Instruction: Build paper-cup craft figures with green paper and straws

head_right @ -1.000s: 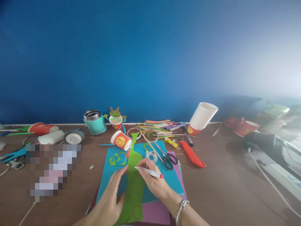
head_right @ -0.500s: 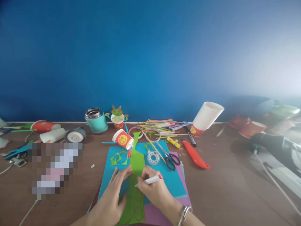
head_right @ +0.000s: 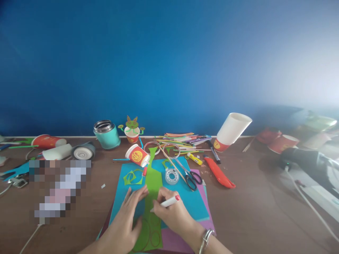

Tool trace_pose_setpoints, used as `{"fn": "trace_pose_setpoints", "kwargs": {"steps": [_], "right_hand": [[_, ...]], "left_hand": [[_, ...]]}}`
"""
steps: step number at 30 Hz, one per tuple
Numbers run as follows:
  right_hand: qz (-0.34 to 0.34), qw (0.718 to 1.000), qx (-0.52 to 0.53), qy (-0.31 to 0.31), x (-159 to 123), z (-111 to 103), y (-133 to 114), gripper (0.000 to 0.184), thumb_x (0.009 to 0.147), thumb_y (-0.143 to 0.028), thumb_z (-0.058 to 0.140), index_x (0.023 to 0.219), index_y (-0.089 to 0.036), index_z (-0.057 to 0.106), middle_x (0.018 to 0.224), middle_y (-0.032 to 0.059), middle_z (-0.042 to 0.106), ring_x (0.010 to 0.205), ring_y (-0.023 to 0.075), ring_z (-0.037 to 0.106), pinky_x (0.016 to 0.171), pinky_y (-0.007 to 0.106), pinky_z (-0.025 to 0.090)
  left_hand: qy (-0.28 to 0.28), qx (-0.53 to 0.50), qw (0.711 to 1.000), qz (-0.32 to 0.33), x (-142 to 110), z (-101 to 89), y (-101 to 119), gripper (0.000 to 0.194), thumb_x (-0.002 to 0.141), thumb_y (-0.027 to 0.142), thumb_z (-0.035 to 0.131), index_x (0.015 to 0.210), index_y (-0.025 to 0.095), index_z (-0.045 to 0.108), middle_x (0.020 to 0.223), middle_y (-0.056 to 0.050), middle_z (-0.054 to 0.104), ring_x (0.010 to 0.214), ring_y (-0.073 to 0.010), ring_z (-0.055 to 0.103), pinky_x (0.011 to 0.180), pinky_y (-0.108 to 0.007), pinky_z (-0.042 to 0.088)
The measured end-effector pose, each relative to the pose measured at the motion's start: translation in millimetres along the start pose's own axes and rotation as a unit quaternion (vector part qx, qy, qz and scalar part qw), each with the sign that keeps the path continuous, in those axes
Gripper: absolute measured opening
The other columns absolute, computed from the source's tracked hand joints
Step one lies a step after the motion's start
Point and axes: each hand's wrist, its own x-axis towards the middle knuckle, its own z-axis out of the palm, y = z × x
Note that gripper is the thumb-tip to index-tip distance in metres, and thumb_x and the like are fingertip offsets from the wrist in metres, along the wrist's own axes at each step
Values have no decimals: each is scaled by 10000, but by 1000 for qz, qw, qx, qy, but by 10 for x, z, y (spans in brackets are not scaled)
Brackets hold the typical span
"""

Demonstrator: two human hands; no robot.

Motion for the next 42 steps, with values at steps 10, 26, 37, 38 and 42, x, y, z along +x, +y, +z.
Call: {"fn": "trace_pose_setpoints", "kwargs": {"steps": [10,26,37,38,42], "right_hand": [[-6,1000,18,-2,2,2,25,257,748,-198,526,557,-209,356,490,-62,445,477,87,411,435,202,290],[9,999,42,-13,-13,-5,-22,244,756,-195,521,566,-216,370,501,-56,453,472,94,416,428,216,305],[33,998,49,-4,-11,0,-61,228,768,-246,514,585,-220,380,510,-55,444,488,105,409,461,229,314],[32,998,45,-2,-11,4,-60,227,768,-247,514,586,-218,382,513,-56,441,491,104,408,464,228,311],[34,999,38,6,-3,9,-65,230,770,-250,509,586,-215,376,516,-60,422,498,100,393,470,226,303]], "left_hand": [[-8,0,1000,-6,0,4,8,825,722,-54,364,1423,237,40,1379,-157,443,1307,-286,400,1078,-658,215],[-7,-2,1000,-5,11,2,16,869,716,-63,367,1443,241,-1,1392,-159,432,1294,-279,421,1085,-647,221],[8,1,1000,-9,3,-3,11,835,729,-52,377,1450,227,59,1393,-140,449,1304,-282,410,1088,-625,253],[10,3,1000,-8,-1,-1,10,833,732,-50,377,1452,223,59,1394,-138,448,1305,-280,408,1089,-621,254],[12,9,1000,-8,-11,14,2,823,733,-43,384,1452,215,77,1398,-132,447,1317,-280,389,1094,-607,263]]}}
